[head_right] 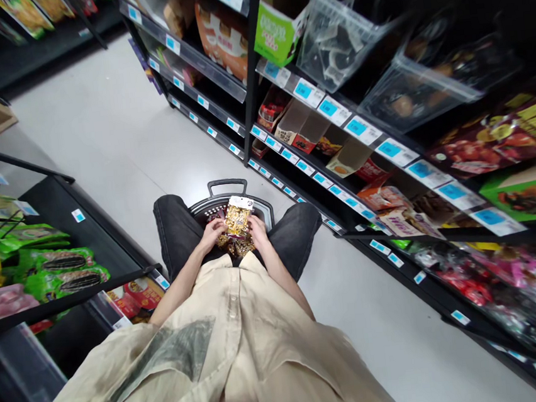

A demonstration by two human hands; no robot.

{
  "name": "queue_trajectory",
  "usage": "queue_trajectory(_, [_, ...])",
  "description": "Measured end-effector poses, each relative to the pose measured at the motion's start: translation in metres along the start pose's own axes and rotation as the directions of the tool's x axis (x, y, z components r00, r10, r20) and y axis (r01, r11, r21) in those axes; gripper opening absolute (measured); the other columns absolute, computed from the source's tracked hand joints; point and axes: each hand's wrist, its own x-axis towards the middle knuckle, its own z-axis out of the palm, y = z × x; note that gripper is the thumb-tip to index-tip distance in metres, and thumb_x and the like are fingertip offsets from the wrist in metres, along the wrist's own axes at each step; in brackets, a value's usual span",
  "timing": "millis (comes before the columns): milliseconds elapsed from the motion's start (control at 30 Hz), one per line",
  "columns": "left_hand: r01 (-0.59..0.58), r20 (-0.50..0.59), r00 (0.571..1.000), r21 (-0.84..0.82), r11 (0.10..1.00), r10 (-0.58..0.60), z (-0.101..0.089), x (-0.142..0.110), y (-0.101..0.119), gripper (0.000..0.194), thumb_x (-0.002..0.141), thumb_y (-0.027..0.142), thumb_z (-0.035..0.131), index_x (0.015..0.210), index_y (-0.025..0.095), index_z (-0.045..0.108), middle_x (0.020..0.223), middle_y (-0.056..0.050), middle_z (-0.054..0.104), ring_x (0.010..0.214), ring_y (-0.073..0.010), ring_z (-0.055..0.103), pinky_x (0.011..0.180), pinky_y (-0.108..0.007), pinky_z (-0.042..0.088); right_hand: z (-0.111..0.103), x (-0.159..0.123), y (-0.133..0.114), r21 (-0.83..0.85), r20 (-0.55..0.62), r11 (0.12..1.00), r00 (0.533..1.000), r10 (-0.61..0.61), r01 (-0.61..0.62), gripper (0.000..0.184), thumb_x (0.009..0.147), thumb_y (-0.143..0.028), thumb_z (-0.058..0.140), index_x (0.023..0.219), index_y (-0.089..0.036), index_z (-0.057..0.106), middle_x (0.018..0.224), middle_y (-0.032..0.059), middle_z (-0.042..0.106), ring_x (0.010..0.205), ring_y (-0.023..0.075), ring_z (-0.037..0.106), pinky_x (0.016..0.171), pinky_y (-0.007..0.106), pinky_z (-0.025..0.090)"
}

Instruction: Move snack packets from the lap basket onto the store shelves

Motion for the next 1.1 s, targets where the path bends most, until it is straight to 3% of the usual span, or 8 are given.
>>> queue_trajectory(267, [0.029,0.007,1.000,0.032,0.999,-0.029,-0.001,-0.002,0.000,0.034,0.055,0.023,0.080,0.086,0.015,0.070,0.070,0.000,0.065,0.065,-0.0139,0.059,0.066,-0.026,0.046,0.003,-0.002,-0.002,0.078,0.006,0.996,0.999,0.041,-0.041,0.029,0.065,-0.040,0.079,0.086,-0.022,0.069,0.091,0.0012,0.076,0.080,0.0172,0.066,0.065,0.025,0.049])
queue_trajectory(467, [-0.002,0.015,1.000,0.101,0.995,0.000,-0.002,-0.004,0.002,0.021,0.058,0.020,0.073,0.078,0.015,0.068,0.059,0.005,0.057,0.054,-0.0084,0.049,0.057,-0.020,0.039,0.002,-0.003,-0.001,0.080,0.040,0.994,0.997,0.068,-0.071,0.034,0.065,-0.039,0.081,0.091,-0.020,0.070,0.090,0.0008,0.076,0.078,0.0152,0.067,0.065,0.024,0.050])
queue_trajectory(633, [-0.003,0.026,1.000,0.120,0.993,0.000,-0.003,-0.002,-0.001,0.024,0.061,0.023,0.075,0.081,0.015,0.066,0.058,0.006,0.055,0.053,-0.0079,0.048,0.055,-0.020,0.038,0.003,-0.003,-0.001,0.095,0.045,0.993,0.997,0.069,-0.073,0.033,0.067,-0.038,0.081,0.093,-0.019,0.071,0.092,0.0010,0.076,0.079,0.0147,0.067,0.066,0.023,0.052])
queue_trajectory(767, [-0.013,0.039,0.999,0.119,0.993,0.008,-0.004,0.002,-0.008,0.035,0.063,0.029,0.080,0.091,0.015,0.065,0.068,0.002,0.064,0.060,-0.0106,0.056,0.061,-0.022,0.044,0.005,-0.006,-0.003,0.063,0.095,0.995,0.993,0.066,-0.072,0.036,0.068,-0.039,0.083,0.095,-0.018,0.072,0.098,0.0039,0.076,0.084,0.0169,0.070,0.067,0.025,0.056])
queue_trajectory(900, [-0.115,-0.009,0.993,0.219,0.969,0.119,-0.004,0.005,-0.016,0.038,0.066,0.032,0.082,0.095,0.016,0.064,0.081,-0.001,0.069,0.067,-0.0110,0.060,0.069,-0.024,0.049,0.008,-0.008,-0.002,-0.029,0.134,1.000,0.991,0.017,-0.013,0.039,0.066,-0.043,0.085,0.094,-0.018,0.073,0.098,0.0045,0.076,0.083,0.0170,0.071,0.068,0.025,0.058])
queue_trajectory(1000, [-0.136,0.081,0.990,0.245,0.960,0.119,-0.003,0.005,-0.017,0.043,0.067,0.036,0.083,0.102,0.015,0.066,0.094,-0.006,0.072,0.076,-0.0144,0.065,0.076,-0.027,0.052,0.010,-0.009,0.001,-0.126,0.150,0.990,0.988,-0.042,0.061,0.044,0.062,-0.044,0.087,0.095,-0.018,0.073,0.098,0.0044,0.076,0.083,0.0177,0.070,0.067,0.026,0.058])
queue_trajectory(1100, [-0.121,0.207,0.974,0.129,0.984,0.093,-0.001,0.003,-0.014,0.054,0.069,0.039,0.084,0.113,0.014,0.065,0.112,-0.011,0.071,0.094,-0.0196,0.068,0.084,-0.031,0.054,0.012,-0.011,0.001,-0.186,0.260,0.979,0.965,-0.037,0.088,0.050,0.064,-0.044,0.087,0.105,-0.019,0.074,0.102,0.0056,0.076,0.090,0.0196,0.071,0.075,0.030,0.059])
